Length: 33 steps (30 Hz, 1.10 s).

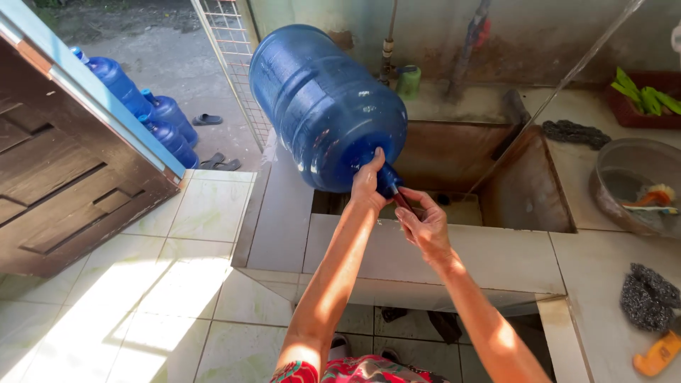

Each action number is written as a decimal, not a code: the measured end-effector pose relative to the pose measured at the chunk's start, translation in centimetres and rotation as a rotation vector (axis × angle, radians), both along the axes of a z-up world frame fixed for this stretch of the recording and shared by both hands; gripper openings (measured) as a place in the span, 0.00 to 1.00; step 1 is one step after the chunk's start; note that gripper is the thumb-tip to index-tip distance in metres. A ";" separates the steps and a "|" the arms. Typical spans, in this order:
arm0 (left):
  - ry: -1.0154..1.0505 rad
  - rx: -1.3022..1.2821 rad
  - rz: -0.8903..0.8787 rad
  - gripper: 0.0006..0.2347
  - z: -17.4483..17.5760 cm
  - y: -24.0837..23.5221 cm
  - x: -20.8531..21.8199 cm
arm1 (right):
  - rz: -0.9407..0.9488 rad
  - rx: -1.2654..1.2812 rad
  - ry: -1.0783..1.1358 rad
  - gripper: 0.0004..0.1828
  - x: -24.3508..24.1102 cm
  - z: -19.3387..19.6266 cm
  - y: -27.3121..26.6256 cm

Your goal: Clean a large 20-liter blue plastic water bottle using water, a scrub, and a long-handled brush.

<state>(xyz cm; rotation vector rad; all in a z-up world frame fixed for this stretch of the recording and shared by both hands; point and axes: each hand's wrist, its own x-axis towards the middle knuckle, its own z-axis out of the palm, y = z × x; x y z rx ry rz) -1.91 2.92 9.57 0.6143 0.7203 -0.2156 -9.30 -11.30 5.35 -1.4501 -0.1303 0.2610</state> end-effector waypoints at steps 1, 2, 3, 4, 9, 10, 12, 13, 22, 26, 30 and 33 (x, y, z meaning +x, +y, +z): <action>0.000 -0.002 0.010 0.29 -3.0 -0.5 1.9 | 0.010 -0.002 0.000 0.23 0.0 -0.3 0.8; -0.099 0.018 0.099 0.29 -6.2 -0.8 3.8 | -0.113 0.001 0.008 0.23 0.1 -0.8 1.8; -0.198 0.039 0.188 0.28 -9.3 -1.1 5.8 | -0.237 0.003 0.017 0.23 0.3 -1.3 2.7; -0.198 0.043 0.186 0.28 -9.1 -1.0 5.7 | -0.238 0.008 0.018 0.23 0.1 -1.1 2.9; -0.203 0.021 0.111 0.24 -8.9 -0.9 4.8 | -0.282 -0.903 -0.647 0.19 -1.4 1.5 3.1; -0.202 0.022 0.112 0.24 -8.8 -0.7 4.2 | -0.281 -0.902 -0.646 0.19 -1.4 1.7 3.1; -0.140 0.111 0.104 0.23 -8.5 -0.6 3.0 | -0.077 -0.966 -0.366 0.19 -1.2 2.0 3.0; -0.141 0.109 0.098 0.23 -9.7 -0.7 3.2 | -0.082 -0.969 -0.363 0.19 -0.9 1.2 2.3; -0.180 -0.081 -0.054 0.18 -6.4 1.9 1.6 | -0.045 0.103 -0.003 0.21 -0.9 -0.8 2.8; -0.216 -0.002 0.047 0.20 -7.5 1.6 2.7 | -0.220 -0.091 -0.141 0.21 -1.1 -2.2 4.5; -0.205 0.044 0.039 0.23 -7.6 1.7 2.6 | -0.300 -0.772 -0.646 0.19 -3.2 1.5 5.4; -0.201 0.122 -0.004 0.23 -9.4 1.6 2.2 | -0.161 -0.974 -0.319 0.20 -3.2 2.7 5.3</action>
